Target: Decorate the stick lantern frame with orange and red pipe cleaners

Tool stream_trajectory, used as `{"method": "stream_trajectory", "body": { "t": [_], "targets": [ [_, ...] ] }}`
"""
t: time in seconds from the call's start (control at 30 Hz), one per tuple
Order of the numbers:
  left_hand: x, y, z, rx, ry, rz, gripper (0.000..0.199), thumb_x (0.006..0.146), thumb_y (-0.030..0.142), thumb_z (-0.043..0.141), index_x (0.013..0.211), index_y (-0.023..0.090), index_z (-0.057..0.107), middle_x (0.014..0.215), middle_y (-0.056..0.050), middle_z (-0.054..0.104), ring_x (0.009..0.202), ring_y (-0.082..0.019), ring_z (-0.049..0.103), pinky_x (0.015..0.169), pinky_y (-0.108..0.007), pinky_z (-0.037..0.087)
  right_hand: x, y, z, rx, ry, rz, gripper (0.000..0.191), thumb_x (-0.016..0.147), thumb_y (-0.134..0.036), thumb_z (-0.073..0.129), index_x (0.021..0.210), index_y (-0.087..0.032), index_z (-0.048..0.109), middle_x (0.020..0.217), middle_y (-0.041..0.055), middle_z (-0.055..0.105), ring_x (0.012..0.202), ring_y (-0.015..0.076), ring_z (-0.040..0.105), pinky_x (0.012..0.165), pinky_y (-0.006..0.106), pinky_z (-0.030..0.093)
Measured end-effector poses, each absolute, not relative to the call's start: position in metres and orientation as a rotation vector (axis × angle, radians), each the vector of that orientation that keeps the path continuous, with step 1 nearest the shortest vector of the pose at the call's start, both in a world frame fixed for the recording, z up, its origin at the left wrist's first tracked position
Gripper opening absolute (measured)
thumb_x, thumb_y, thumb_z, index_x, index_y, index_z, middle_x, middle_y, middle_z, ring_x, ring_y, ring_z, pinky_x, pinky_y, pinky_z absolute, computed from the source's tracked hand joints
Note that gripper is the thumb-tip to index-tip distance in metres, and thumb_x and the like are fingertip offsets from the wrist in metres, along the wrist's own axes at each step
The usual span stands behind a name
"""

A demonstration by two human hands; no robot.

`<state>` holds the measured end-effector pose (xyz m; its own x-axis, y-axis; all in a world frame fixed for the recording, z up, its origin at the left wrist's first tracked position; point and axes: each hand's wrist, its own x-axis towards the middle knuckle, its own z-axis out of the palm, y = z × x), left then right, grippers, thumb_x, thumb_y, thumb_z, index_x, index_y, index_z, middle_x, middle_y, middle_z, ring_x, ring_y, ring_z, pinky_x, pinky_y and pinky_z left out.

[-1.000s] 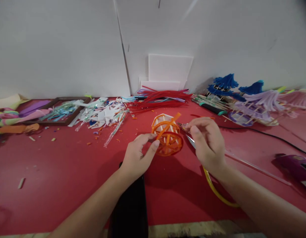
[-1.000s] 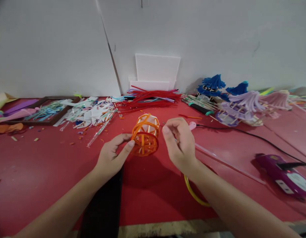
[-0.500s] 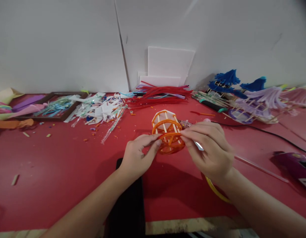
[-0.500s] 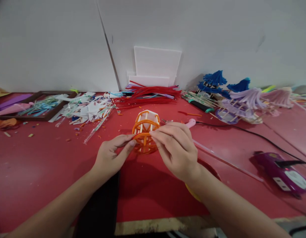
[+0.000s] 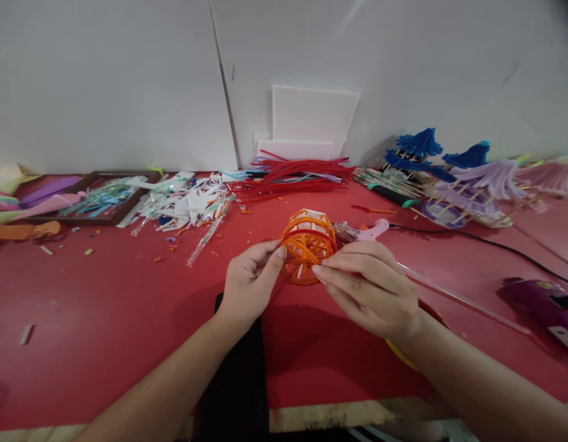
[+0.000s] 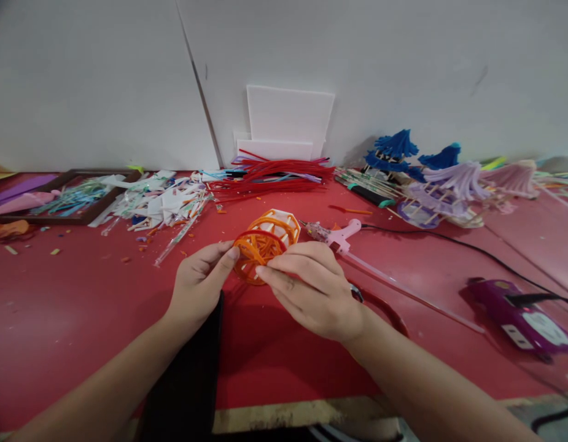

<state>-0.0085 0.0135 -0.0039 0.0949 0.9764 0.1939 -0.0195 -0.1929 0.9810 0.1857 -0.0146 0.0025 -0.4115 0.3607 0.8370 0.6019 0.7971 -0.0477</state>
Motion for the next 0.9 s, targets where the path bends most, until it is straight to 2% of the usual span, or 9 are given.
{"method": "stream_trajectory", "body": {
  "t": [0.2, 0.33, 0.47, 0.57, 0.73, 0.9],
  "targets": [
    [-0.008, 0.016, -0.007, 1.217, 0.977, 1.321, 0.023, 0.076, 0.039, 0.072, 0.089, 0.020, 0.075, 0.086, -0.004, 0.077, 0.082, -0.017, 0.071, 0.078, -0.027, 0.057, 0.185, -0.009, 0.000, -0.830, -1.833, -0.263, 0.051, 0.075, -0.005, 0.066, 0.119, -0.029, 0.059, 0.092, 0.0023, 0.070, 0.086, 0.0202, 0.064, 0.080, 0.040, 0.053],
    [-0.007, 0.017, -0.010, 1.098, 0.951, 1.340, 0.026, 0.070, 0.040, 0.077, 0.088, 0.021, 0.076, 0.090, -0.005, 0.077, 0.085, -0.018, 0.071, 0.080, -0.029, 0.057, 0.186, -0.005, -0.002, -0.982, -1.601, -0.079, 0.035, 0.082, -0.010, 0.061, 0.113, -0.028, 0.060, 0.095, 0.0047, 0.067, 0.089, 0.0214, 0.062, 0.081, 0.041, 0.052],
    [-0.006, 0.017, -0.008, 1.017, 0.945, 1.339, 0.027, 0.067, 0.040, 0.080, 0.086, 0.022, 0.077, 0.092, -0.005, 0.077, 0.085, -0.018, 0.071, 0.083, -0.031, 0.057, 0.187, -0.007, -0.002, -1.028, -1.593, 0.110, 0.020, 0.087, -0.020, 0.056, 0.106, -0.025, 0.062, 0.096, 0.0061, 0.065, 0.091, 0.0212, 0.061, 0.081, 0.040, 0.051],
    [-0.005, 0.017, -0.006, 0.979, 0.935, 1.323, 0.028, 0.065, 0.040, 0.081, 0.084, 0.020, 0.076, 0.088, -0.005, 0.078, 0.081, -0.018, 0.072, 0.082, -0.032, 0.058, 0.186, -0.008, -0.002, -1.021, -1.684, 0.127, 0.015, 0.087, -0.024, 0.058, 0.101, -0.024, 0.062, 0.097, 0.0063, 0.065, 0.094, 0.0218, 0.060, 0.087, 0.042, 0.048],
    [-0.003, 0.014, -0.004, 0.995, 0.880, 1.252, 0.030, 0.063, 0.040, 0.082, 0.084, 0.019, 0.075, 0.091, -0.006, 0.077, 0.082, -0.018, 0.072, 0.084, -0.034, 0.058, 0.184, -0.005, -0.003, -1.097, -1.656, 0.217, 0.008, 0.089, -0.026, 0.055, 0.091, -0.024, 0.062, 0.095, 0.0060, 0.065, 0.093, 0.0215, 0.061, 0.086, 0.043, 0.049],
    [-0.002, 0.010, -0.004, 1.075, 0.868, 1.272, 0.029, 0.062, 0.032, 0.084, 0.085, 0.020, 0.074, 0.082, -0.003, 0.078, 0.077, -0.015, 0.072, 0.075, -0.026, 0.059, 0.183, 0.002, -0.007, -1.156, -1.504, 0.399, 0.011, 0.088, -0.029, 0.056, 0.089, -0.023, 0.065, 0.093, 0.0054, 0.066, 0.093, 0.0200, 0.063, 0.084, 0.039, 0.052]
  ]
}}
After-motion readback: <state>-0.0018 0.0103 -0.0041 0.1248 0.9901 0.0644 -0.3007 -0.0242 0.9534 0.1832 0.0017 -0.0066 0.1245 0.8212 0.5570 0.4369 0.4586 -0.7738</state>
